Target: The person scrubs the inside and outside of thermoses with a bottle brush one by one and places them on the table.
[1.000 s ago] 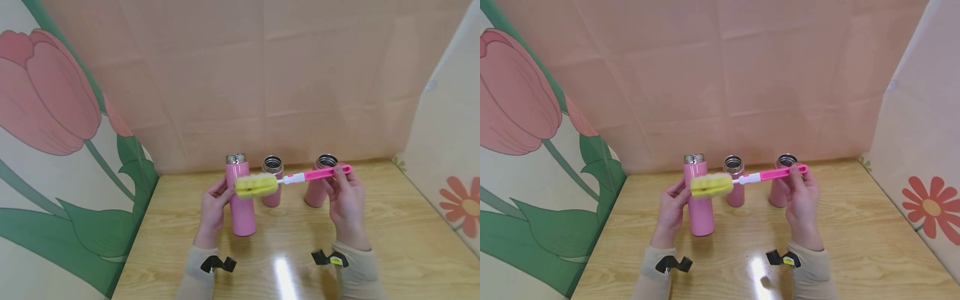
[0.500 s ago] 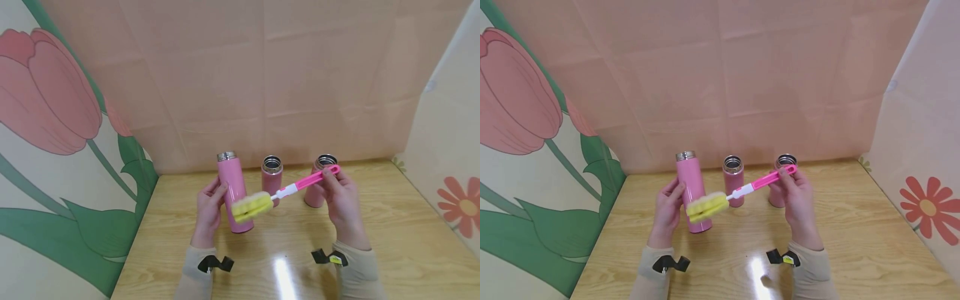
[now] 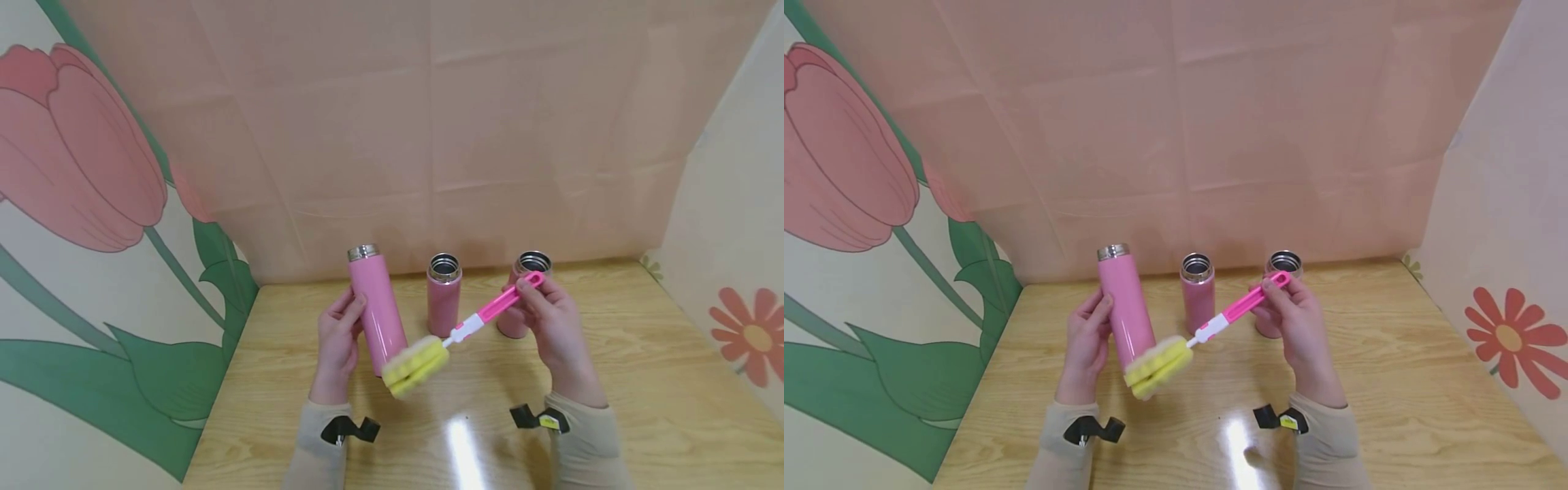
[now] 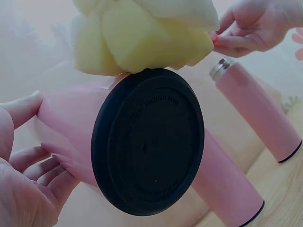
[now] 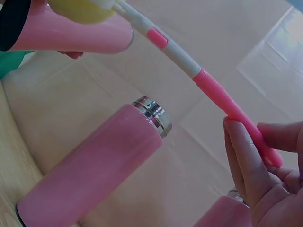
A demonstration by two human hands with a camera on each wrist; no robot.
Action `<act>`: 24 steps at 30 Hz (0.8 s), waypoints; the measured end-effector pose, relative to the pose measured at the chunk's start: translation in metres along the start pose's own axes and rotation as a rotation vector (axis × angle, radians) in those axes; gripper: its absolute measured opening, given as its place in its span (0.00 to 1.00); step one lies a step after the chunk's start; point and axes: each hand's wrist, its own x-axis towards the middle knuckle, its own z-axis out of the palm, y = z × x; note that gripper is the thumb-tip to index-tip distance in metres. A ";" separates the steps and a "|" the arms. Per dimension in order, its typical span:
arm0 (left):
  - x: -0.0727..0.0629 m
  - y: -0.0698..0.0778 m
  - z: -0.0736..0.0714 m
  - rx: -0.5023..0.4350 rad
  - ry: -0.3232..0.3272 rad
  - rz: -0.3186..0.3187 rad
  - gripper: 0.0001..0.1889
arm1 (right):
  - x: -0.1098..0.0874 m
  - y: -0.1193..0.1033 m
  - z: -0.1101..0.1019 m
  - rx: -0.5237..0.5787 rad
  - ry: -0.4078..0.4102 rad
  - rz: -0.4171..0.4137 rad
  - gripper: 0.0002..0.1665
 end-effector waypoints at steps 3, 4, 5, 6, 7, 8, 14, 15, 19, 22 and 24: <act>0.000 0.000 0.000 0.000 -0.006 0.000 0.20 | 0.000 -0.001 0.000 -0.016 0.002 0.011 0.07; 0.000 0.000 0.000 -0.001 -0.010 0.000 0.20 | 0.000 -0.001 -0.001 -0.016 0.004 0.013 0.07; 0.000 -0.001 0.000 -0.001 -0.015 0.001 0.20 | 0.000 -0.001 -0.001 -0.015 0.006 0.015 0.07; 0.000 -0.001 0.000 0.000 -0.022 0.000 0.20 | 0.001 -0.001 -0.001 -0.012 0.008 0.016 0.07; 0.000 -0.002 0.000 0.001 -0.029 -0.001 0.20 | 0.001 0.000 -0.001 -0.007 0.013 0.015 0.07; 0.000 -0.002 0.000 0.002 -0.039 -0.003 0.20 | 0.001 0.000 0.000 0.008 0.018 0.015 0.07; -0.002 -0.004 0.000 0.021 -0.117 -0.022 0.24 | 0.002 0.002 0.003 0.157 0.123 -0.003 0.09; -0.003 -0.004 0.000 0.023 -0.131 -0.024 0.24 | 0.002 0.002 0.003 0.184 0.146 -0.008 0.11; -0.005 -0.004 0.001 0.029 -0.204 -0.030 0.24 | 0.003 -0.001 0.006 0.292 0.230 -0.017 0.15; -0.007 -0.004 0.001 0.041 -0.265 -0.031 0.25 | 0.004 -0.001 0.009 0.377 0.293 -0.019 0.16; -0.009 -0.004 0.001 0.050 -0.301 -0.028 0.27 | 0.004 0.000 0.012 0.432 0.335 -0.026 0.16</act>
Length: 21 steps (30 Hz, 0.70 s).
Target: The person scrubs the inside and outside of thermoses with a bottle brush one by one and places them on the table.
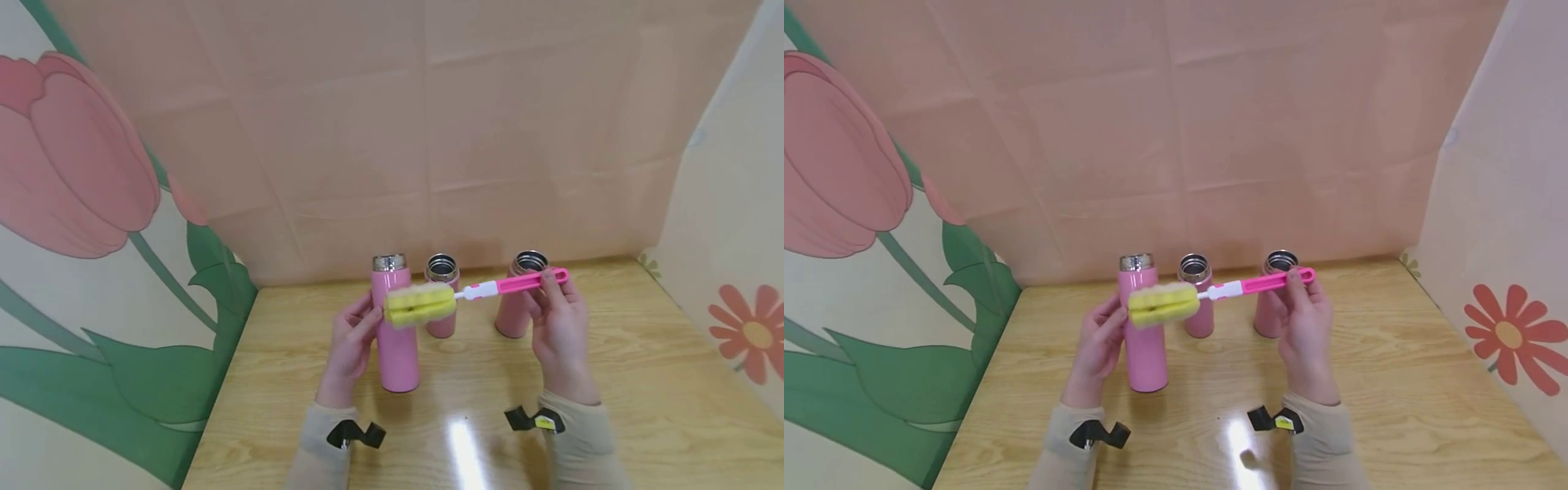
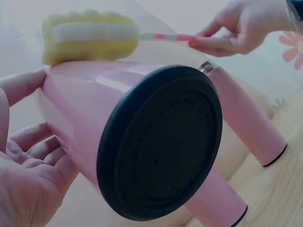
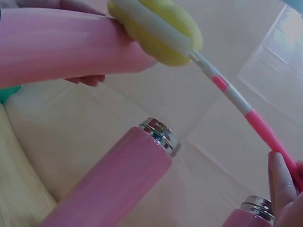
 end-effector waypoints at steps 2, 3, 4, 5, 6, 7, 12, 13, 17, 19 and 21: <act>-0.001 0.000 0.000 0.003 -0.031 0.003 0.28 | 0.000 0.003 0.003 0.057 0.033 -0.013 0.16; -0.001 -0.001 0.000 0.004 -0.043 0.004 0.29 | -0.001 0.004 0.004 0.076 0.049 -0.024 0.17; -0.001 -0.001 0.001 0.009 -0.052 0.004 0.29 | -0.001 0.006 0.006 0.093 0.058 -0.035 0.17; -0.001 -0.001 0.000 0.013 -0.057 0.005 0.30 | -0.002 0.007 0.008 0.105 0.067 -0.049 0.17; -0.001 -0.002 0.001 0.021 -0.061 0.005 0.31 | -0.002 0.009 0.009 0.111 0.074 -0.064 0.17; -0.001 -0.002 0.001 0.032 -0.061 0.004 0.32 | -0.003 0.011 0.010 0.112 0.079 -0.078 0.17; 0.001 -0.005 0.003 0.103 -0.046 -0.019 0.37 | -0.005 0.015 0.013 0.107 0.100 -0.122 0.19; 0.002 -0.005 0.004 0.109 -0.042 -0.027 0.37 | -0.006 0.016 0.013 0.110 0.106 -0.127 0.19; 0.004 -0.006 0.005 0.113 -0.028 -0.065 0.38 | -0.007 0.016 0.015 0.151 0.133 -0.142 0.20; 0.004 -0.006 0.006 0.130 -0.017 -0.083 0.38 | -0.008 0.015 0.015 0.177 0.147 -0.149 0.19; 0.003 -0.005 0.006 0.150 -0.009 -0.097 0.39 | -0.008 0.015 0.016 0.178 0.156 -0.161 0.18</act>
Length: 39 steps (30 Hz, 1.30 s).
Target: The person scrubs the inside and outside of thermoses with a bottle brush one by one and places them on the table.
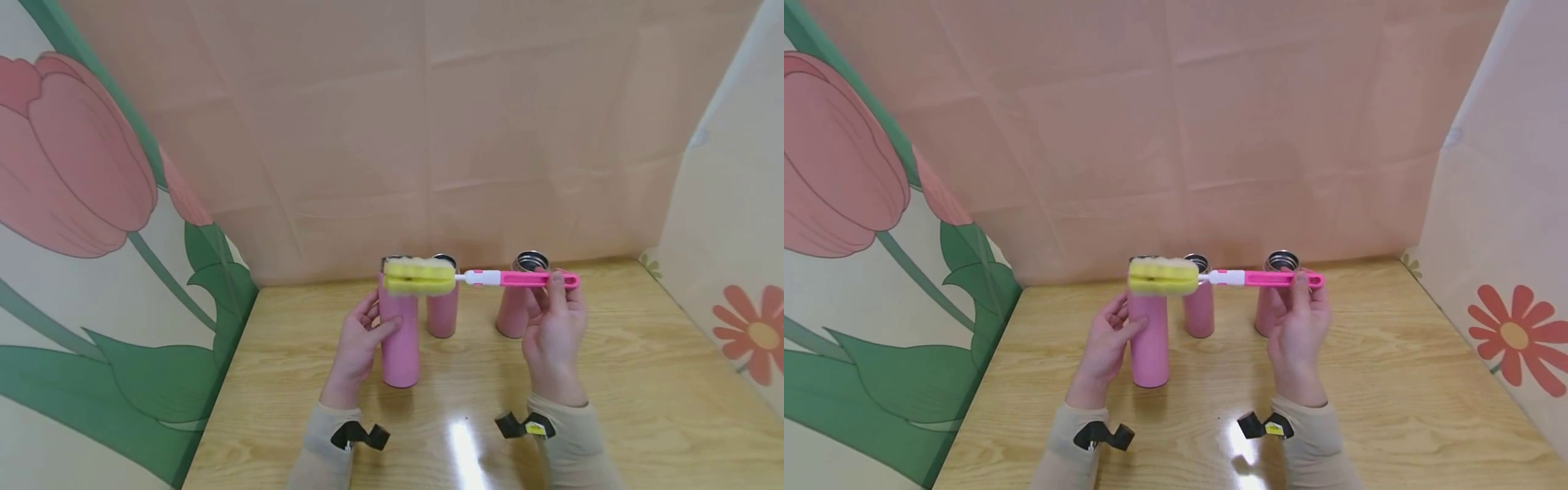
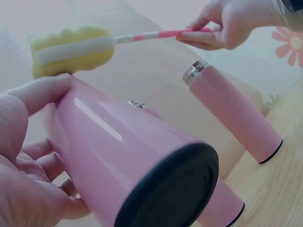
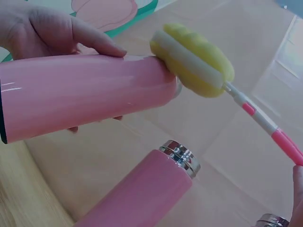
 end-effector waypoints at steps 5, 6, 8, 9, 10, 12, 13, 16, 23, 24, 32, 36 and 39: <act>0.000 0.001 -0.002 0.058 0.005 -0.018 0.38 | 0.001 0.000 0.000 0.009 0.009 -0.024 0.15; 0.000 0.001 -0.003 0.067 0.005 -0.021 0.38 | 0.001 0.000 0.000 0.020 0.011 -0.024 0.14; 0.000 0.001 -0.004 0.085 0.009 -0.026 0.37 | 0.002 0.001 0.000 0.017 0.011 -0.030 0.13; 0.000 0.001 -0.004 0.093 0.013 -0.027 0.36 | 0.002 0.001 0.000 0.017 0.013 -0.033 0.13; 0.000 0.001 -0.004 0.097 0.018 -0.028 0.36 | 0.002 0.001 0.000 0.019 0.015 -0.035 0.14; 0.000 0.001 -0.005 0.096 0.030 -0.022 0.35 | 0.002 0.001 -0.001 0.021 0.018 -0.040 0.15; 0.000 0.001 -0.005 0.096 0.035 -0.015 0.34 | 0.003 0.001 -0.001 0.022 0.020 -0.041 0.15; 0.000 0.001 -0.005 0.087 0.050 0.006 0.33 | 0.004 -0.001 -0.002 0.024 0.020 -0.035 0.16; 0.000 0.001 -0.005 0.042 0.058 0.025 0.31 | 0.005 -0.002 -0.004 -0.029 -0.002 0.005 0.20; -0.001 0.002 -0.005 0.033 0.057 0.024 0.31 | 0.006 -0.002 -0.004 -0.030 -0.007 0.012 0.20; -0.001 0.004 -0.003 -0.021 0.050 0.031 0.28 | 0.008 -0.003 -0.006 -0.044 -0.048 0.040 0.19; -0.001 0.005 -0.004 -0.055 0.045 0.032 0.28 | 0.010 -0.003 -0.008 -0.106 -0.081 0.061 0.18; 0.000 0.005 -0.005 -0.074 0.055 0.041 0.27 | 0.013 -0.003 -0.009 -0.150 -0.116 0.088 0.17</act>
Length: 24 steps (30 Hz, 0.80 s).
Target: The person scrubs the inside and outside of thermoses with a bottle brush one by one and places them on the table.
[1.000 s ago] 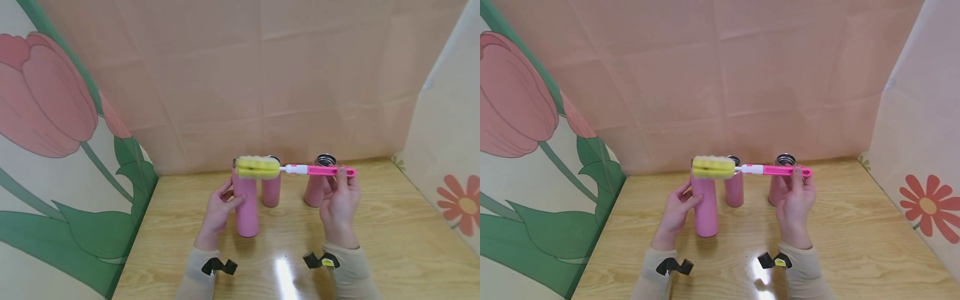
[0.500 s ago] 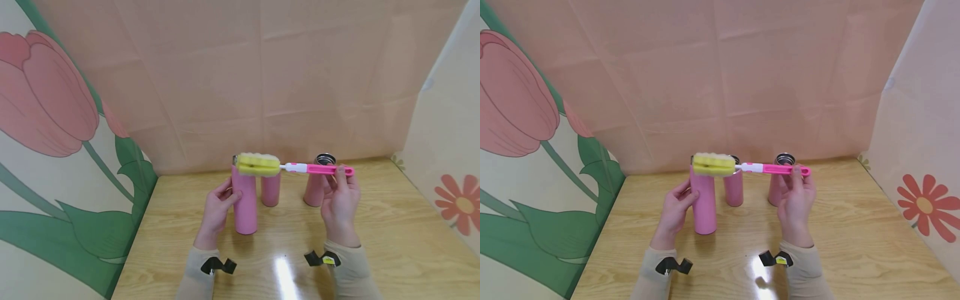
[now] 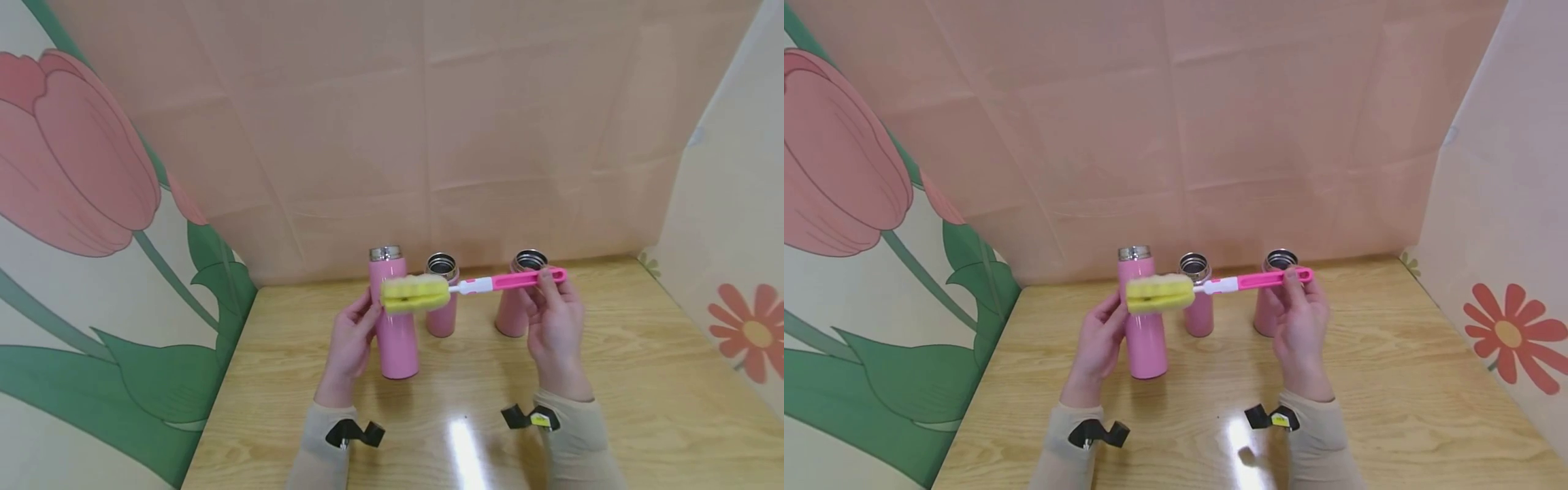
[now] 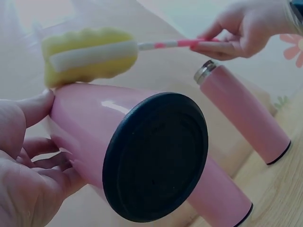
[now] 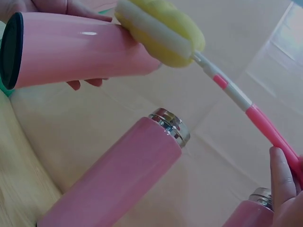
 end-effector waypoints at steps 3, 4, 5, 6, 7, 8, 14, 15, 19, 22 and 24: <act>0.000 0.000 -0.001 -0.010 0.011 0.013 0.27 | 0.002 -0.001 -0.002 -0.051 -0.051 0.030 0.15; 0.000 0.001 -0.001 -0.014 0.017 0.016 0.27 | 0.002 -0.001 -0.003 -0.068 -0.070 0.039 0.14; 0.000 0.001 -0.001 -0.017 0.022 0.017 0.26 | 0.002 -0.001 -0.004 -0.085 -0.087 0.046 0.14; 0.000 0.001 -0.001 -0.022 0.025 0.018 0.26 | 0.003 -0.001 -0.005 -0.102 -0.109 0.052 0.13; 0.000 0.001 -0.002 -0.026 0.028 0.019 0.26 | 0.003 -0.002 -0.006 -0.118 -0.126 0.058 0.13; 0.000 0.001 -0.002 -0.029 0.031 0.021 0.26 | 0.003 -0.002 -0.007 -0.131 -0.147 0.064 0.13; 0.001 0.001 -0.005 -0.034 0.018 0.034 0.26 | 0.004 -0.001 -0.012 -0.207 -0.252 0.082 0.13; 0.001 0.001 -0.006 -0.034 0.018 0.034 0.26 | 0.005 -0.002 -0.012 -0.223 -0.267 0.084 0.13; 0.001 0.003 -0.006 -0.048 0.032 0.033 0.25 | 0.005 -0.002 -0.015 -0.286 -0.328 0.099 0.16; 0.000 0.004 -0.005 -0.065 0.047 0.037 0.25 | 0.005 -0.002 -0.016 -0.338 -0.364 0.107 0.11; 0.000 0.005 -0.004 -0.077 0.051 0.041 0.25 | 0.005 -0.002 -0.017 -0.361 -0.383 0.110 0.07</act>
